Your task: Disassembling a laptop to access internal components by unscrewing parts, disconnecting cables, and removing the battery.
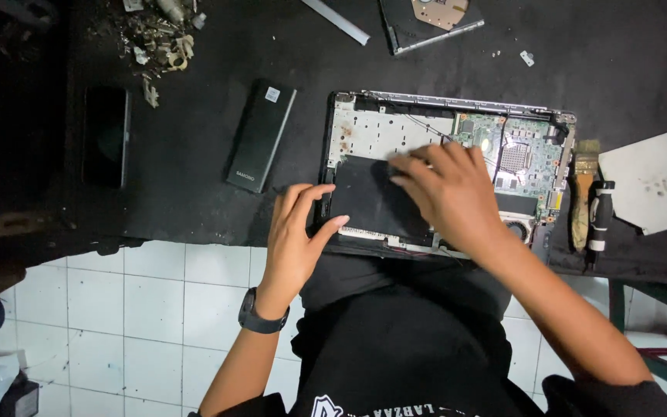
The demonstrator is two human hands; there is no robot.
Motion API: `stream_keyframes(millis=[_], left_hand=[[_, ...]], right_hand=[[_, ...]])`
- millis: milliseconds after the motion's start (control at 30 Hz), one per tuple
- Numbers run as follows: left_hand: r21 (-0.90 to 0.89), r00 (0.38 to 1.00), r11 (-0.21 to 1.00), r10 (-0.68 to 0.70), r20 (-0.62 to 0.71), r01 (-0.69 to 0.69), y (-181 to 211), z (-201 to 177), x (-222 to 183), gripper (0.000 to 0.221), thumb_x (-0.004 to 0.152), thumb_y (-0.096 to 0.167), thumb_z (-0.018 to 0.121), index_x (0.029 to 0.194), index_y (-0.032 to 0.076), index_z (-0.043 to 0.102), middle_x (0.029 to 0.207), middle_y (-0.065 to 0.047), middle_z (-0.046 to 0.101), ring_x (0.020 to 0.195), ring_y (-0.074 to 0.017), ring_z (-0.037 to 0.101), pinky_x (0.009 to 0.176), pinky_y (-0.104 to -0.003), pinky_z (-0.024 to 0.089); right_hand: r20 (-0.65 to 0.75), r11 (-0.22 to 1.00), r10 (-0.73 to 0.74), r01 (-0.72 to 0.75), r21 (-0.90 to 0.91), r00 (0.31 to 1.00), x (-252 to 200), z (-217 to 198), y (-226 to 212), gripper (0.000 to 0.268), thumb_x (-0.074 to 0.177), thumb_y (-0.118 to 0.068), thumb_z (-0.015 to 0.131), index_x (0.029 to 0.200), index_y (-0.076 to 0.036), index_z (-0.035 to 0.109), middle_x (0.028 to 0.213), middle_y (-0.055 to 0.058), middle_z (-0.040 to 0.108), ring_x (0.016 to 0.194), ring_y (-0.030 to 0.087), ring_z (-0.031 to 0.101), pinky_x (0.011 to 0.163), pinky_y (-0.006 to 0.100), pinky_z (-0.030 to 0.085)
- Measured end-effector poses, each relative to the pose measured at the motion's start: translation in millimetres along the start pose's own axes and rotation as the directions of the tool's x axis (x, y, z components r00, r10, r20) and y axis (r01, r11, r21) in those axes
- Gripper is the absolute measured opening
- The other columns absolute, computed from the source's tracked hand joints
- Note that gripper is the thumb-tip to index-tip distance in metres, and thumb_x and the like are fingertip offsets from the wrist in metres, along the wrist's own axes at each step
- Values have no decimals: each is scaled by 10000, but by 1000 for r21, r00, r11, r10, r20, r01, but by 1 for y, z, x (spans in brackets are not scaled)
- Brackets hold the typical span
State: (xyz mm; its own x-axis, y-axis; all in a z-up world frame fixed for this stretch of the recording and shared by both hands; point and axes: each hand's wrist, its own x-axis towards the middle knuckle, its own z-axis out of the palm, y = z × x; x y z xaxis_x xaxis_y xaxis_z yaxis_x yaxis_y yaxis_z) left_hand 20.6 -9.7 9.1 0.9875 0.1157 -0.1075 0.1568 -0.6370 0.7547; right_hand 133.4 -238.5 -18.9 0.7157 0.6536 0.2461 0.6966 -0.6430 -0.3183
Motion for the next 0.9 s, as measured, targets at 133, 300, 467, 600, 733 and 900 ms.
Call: stream_keyframes(millis=[133, 300, 467, 600, 733, 900], left_hand=[[8, 1000, 1000, -4, 10, 4, -2, 0, 1, 434, 933, 248, 765, 1318, 130, 604, 1153, -103, 551, 1045, -391, 581, 865, -520, 523], [-7, 999, 1000, -22, 25, 23, -1, 1, 4, 409, 943, 226, 751, 1309, 120, 602, 1173, -103, 544, 1051, -393, 582, 854, -499, 540], [-20, 998, 999, -33, 48, 34, -1, 0, 5, 394, 955, 220, 735, 1308, 103, 606, 1162, -121, 537, 1019, -422, 581, 831, -521, 550], [-13, 998, 999, -41, 54, 42, -4, 2, 4, 393, 955, 230, 734, 1306, 111, 606, 1172, -112, 533, 1026, -419, 588, 821, -514, 559], [-6, 998, 999, -33, 50, 34, -1, 0, 5, 388, 953, 243, 734, 1298, 107, 622, 1165, -99, 541, 1057, -423, 588, 848, -503, 562], [-6, 998, 1000, -31, 54, 31, -2, 0, 5, 400, 939, 224, 753, 1293, 84, 631, 1169, -114, 549, 1075, -429, 587, 859, -522, 555]], right_hand=[[8, 998, -14, 14, -64, 1000, 7, 7, 17, 85, 993, -222, 752, 1049, -157, 748, 1012, 46, 678, 905, 250, 600, 754, 376, 410], [106, 986, 85, -99, 134, 991, 24, -3, 17, 141, 916, -163, 794, 1052, -171, 754, 953, 83, 609, 843, 300, 577, 723, 387, 380], [229, 987, 112, -135, 87, 967, 31, -3, 23, 62, 937, -255, 770, 947, -205, 734, 940, 58, 643, 888, 297, 600, 758, 412, 400], [312, 981, 134, -170, 93, 940, 35, 0, 28, 107, 934, -306, 761, 879, -222, 725, 922, 39, 663, 868, 299, 630, 747, 424, 419], [248, 986, 71, -105, 127, 966, 30, -4, 23, 89, 935, -244, 777, 869, -199, 737, 888, 49, 670, 839, 310, 655, 696, 413, 430], [167, 996, 22, -36, 82, 986, 15, -20, 6, 172, 891, -273, 808, 997, -142, 771, 988, 77, 699, 888, 283, 630, 729, 380, 408]])
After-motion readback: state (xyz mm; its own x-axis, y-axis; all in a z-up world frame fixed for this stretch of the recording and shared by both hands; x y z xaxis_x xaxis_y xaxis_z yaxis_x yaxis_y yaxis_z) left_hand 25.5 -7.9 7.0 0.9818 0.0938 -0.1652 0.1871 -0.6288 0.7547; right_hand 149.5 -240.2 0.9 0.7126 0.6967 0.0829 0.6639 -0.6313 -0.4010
